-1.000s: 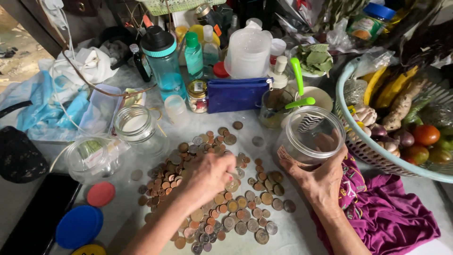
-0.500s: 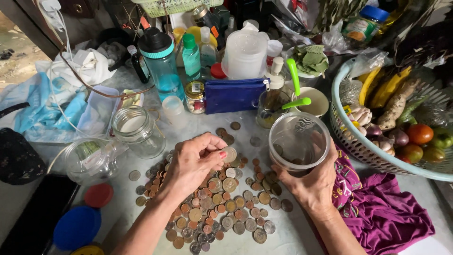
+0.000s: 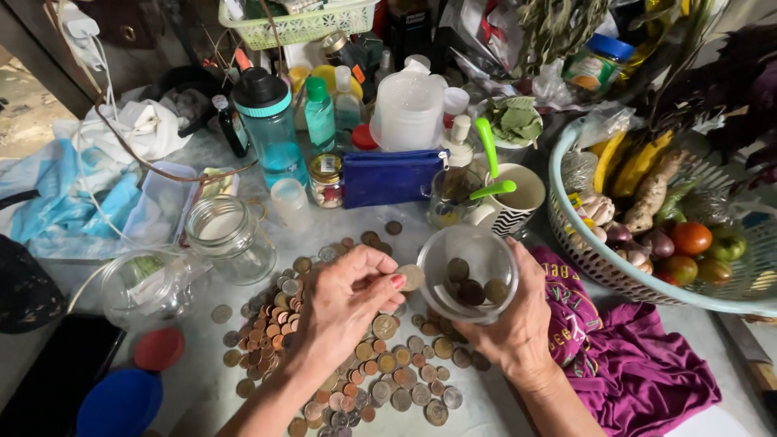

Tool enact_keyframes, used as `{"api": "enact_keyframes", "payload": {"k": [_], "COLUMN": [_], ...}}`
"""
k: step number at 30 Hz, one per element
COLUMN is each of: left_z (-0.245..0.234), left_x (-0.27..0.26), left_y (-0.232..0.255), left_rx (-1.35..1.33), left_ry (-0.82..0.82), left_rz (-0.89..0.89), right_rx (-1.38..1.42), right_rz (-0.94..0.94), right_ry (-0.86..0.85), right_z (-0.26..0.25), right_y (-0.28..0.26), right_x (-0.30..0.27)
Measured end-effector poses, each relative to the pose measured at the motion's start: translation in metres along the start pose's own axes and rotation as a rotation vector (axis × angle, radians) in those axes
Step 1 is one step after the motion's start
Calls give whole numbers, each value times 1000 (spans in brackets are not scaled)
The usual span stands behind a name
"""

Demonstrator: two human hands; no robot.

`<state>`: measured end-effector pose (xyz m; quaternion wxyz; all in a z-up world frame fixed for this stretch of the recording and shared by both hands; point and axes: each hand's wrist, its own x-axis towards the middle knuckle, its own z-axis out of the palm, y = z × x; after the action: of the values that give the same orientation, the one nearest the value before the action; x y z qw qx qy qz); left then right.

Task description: Sorting and counting a large pile of coins on a cluttered table and placing them into a plastic jar.

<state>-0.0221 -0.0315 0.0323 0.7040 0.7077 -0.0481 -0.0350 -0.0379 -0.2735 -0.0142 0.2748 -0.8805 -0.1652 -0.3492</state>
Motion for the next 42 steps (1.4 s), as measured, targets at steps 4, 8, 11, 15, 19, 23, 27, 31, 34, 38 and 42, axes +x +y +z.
{"api": "enact_keyframes", "payload": {"k": [4,8,11,15,19,23,27,31,34,38,42], "left_z": [7,9,10,-1,-15,-16,-8,-5,-2,-4,0], "left_x": [-4,0,1,0,4,9,15,12,11,14,11], "left_y": [2,-15,-18,-1,1,-18,-60,-61,-61,-77,-45], "left_rx": [-44,-136,-262,-131,-127,619,930,1003,1051,1064,944], "left_ry": [4,-83,-151,-130,-80,1,-58,-125,-98,-78,-132], "left_rz": [-22,-33,-8,28,171,95,132,188,305,417,-5], "right_rx": [4,-16,-10,233,377,266,270,273,254,257,291], "right_rz": [-95,-113,-102,78,169,315,326,431,437,395,372], "right_ry": [21,27,29,6,69,86,81,57,56,62,69], "right_z": [-1,-2,-1,1,4,3,4,1,1,1,2], "right_y": [-7,-9,-6,7,0,-2,2,-2,-2,-1,3], "right_x": [2,5,4,-7,0,4,4,6,6,7,7]}}
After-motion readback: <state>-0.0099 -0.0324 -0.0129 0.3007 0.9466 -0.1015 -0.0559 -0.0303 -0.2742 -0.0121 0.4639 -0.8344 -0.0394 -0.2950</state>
